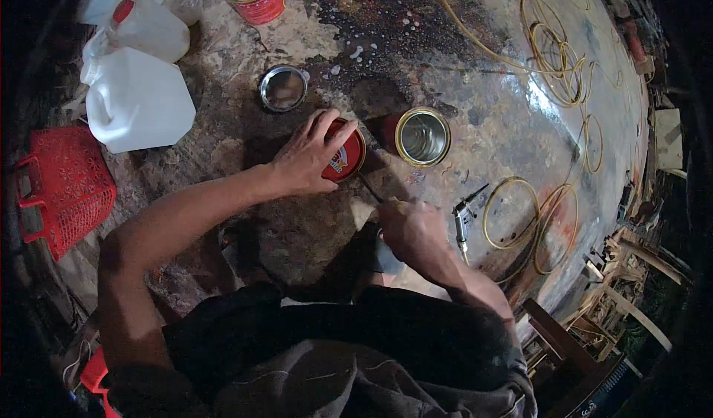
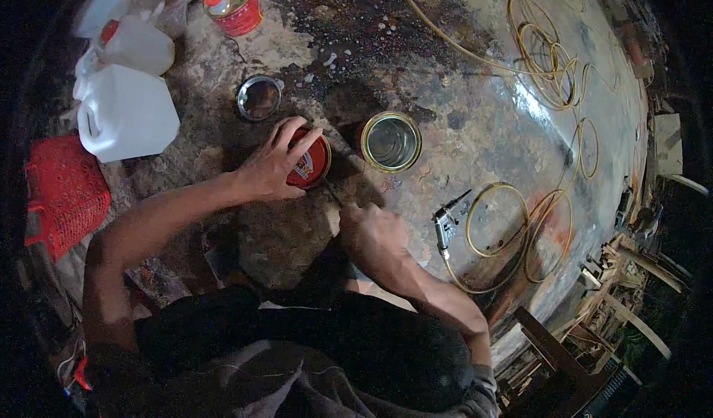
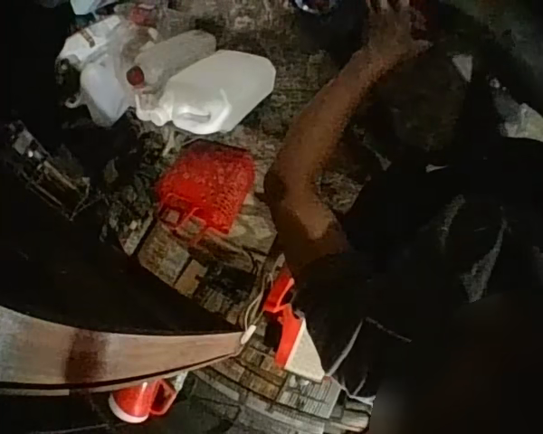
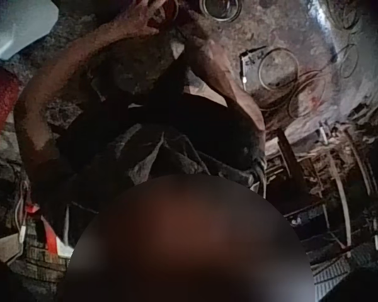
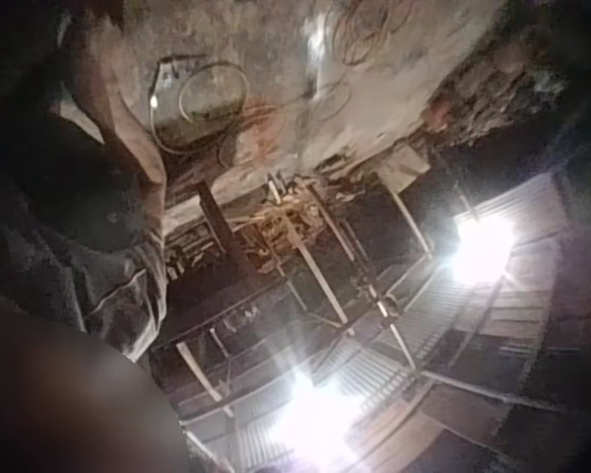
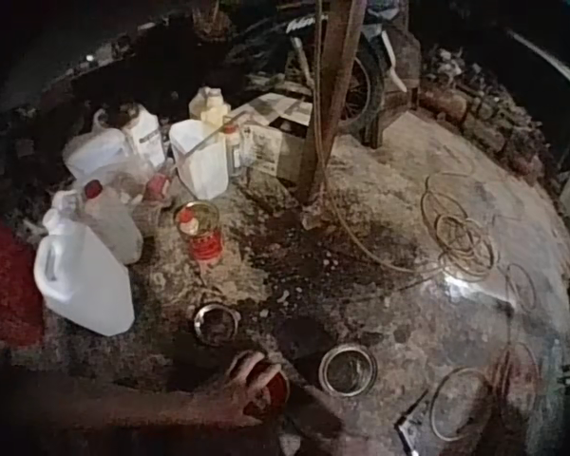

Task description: Opening cans of paint and mixing them with a wooden stick.

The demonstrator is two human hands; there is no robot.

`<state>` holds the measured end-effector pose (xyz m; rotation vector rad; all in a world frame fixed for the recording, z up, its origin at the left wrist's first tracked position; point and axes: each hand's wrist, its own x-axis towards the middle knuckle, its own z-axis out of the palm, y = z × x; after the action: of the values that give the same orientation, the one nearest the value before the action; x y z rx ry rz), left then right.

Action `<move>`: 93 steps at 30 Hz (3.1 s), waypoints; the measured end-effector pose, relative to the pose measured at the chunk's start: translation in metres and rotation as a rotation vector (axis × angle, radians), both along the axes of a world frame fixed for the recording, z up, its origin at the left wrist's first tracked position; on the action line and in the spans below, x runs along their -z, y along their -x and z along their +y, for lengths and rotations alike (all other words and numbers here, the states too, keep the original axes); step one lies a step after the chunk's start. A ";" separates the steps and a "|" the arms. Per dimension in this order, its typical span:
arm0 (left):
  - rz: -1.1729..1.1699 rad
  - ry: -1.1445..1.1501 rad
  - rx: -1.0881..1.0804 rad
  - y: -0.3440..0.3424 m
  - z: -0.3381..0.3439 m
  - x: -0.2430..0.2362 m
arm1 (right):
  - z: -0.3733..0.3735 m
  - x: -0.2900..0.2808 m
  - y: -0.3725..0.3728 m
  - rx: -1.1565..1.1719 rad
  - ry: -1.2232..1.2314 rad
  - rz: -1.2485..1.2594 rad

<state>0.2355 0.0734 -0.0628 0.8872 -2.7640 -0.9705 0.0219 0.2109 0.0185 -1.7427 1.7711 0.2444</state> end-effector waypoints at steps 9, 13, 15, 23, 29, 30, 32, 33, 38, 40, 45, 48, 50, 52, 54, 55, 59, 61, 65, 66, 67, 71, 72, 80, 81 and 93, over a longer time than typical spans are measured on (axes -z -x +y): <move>0.044 0.011 -0.028 -0.003 -0.002 0.000 | 0.024 0.090 0.041 0.436 -0.070 -0.579; 0.039 0.039 -0.035 -0.001 -0.001 0.000 | 0.028 0.126 0.042 -0.084 0.359 -0.403; 0.052 0.050 -0.070 0.001 0.001 -0.001 | 0.022 0.129 0.038 -0.054 0.387 -0.396; -0.021 0.041 -0.115 0.003 0.006 -0.001 | 0.048 0.078 -0.001 0.146 0.180 -0.294; -0.005 0.070 -0.117 0.005 0.006 -0.001 | 0.052 0.146 -0.010 0.058 0.551 -0.350; -0.009 0.079 -0.125 0.005 0.006 -0.001 | 0.052 0.156 -0.009 0.014 0.620 -0.346; -0.024 0.050 -0.115 0.005 0.006 -0.003 | 0.057 0.162 -0.014 0.069 0.556 -0.382; -0.051 0.028 -0.112 0.004 0.004 -0.004 | 0.059 0.161 -0.017 0.134 0.500 -0.383; -0.029 0.043 -0.048 0.002 -0.005 -0.006 | 0.049 0.130 -0.027 0.324 0.190 -0.378; -0.011 0.010 -0.023 0.001 -0.007 -0.006 | 0.034 0.117 -0.021 0.243 0.242 -0.405; -0.015 0.067 -0.081 0.002 0.003 -0.005 | 0.005 0.081 -0.015 0.162 0.240 -0.237; 0.026 0.106 -0.168 0.004 0.011 -0.002 | -0.004 0.065 -0.017 0.341 0.270 -0.431; -0.019 0.063 -0.212 0.004 0.013 -0.002 | -0.007 0.059 -0.017 0.344 0.129 -0.395; -0.002 0.038 -0.203 0.004 0.012 -0.002 | -0.008 0.058 -0.018 0.333 -0.003 -0.377; 0.005 0.012 -0.189 0.003 0.010 -0.003 | -0.009 0.060 -0.018 0.280 0.055 -0.369; -0.013 0.014 -0.178 0.003 0.009 -0.003 | -0.008 0.061 -0.018 0.279 0.056 -0.371; -0.030 0.036 -0.166 0.003 0.009 -0.004 | -0.008 0.060 -0.019 0.260 0.201 -0.457; 0.003 0.061 -0.164 0.004 0.009 -0.003 | -0.009 0.054 -0.018 0.325 0.171 -0.447; -0.003 0.065 -0.168 0.003 0.010 -0.002 | -0.014 0.039 -0.020 0.316 0.073 -0.365; -0.001 0.067 -0.168 0.003 0.010 -0.002 | -0.015 0.036 -0.021 0.274 0.119 -0.319; -0.030 0.051 -0.166 0.003 0.009 -0.002 | -0.016 0.034 -0.020 0.274 0.119 -0.318; -0.041 0.048 -0.139 0.002 0.007 -0.002 | -0.014 0.045 -0.014 0.109 0.163 -0.200; -0.049 0.032 -0.140 0.001 0.006 -0.001 | -0.011 0.052 -0.010 0.067 0.234 -0.203; -0.030 0.062 -0.121 0.000 0.005 0.001 | 0.000 0.101 -0.011 0.073 0.437 -0.281; -0.019 0.057 -0.116 0.000 0.006 0.001 | 0.000 0.099 -0.012 0.067 0.367 -0.238; 0.041 0.053 -0.043 -0.004 -0.003 -0.006 | -0.012 0.115 -0.008 0.000 0.660 -0.252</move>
<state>0.2399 0.0705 -0.0568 0.9050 -2.7112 -0.8939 0.0303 0.1994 -0.0963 -2.0922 1.7711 -0.6036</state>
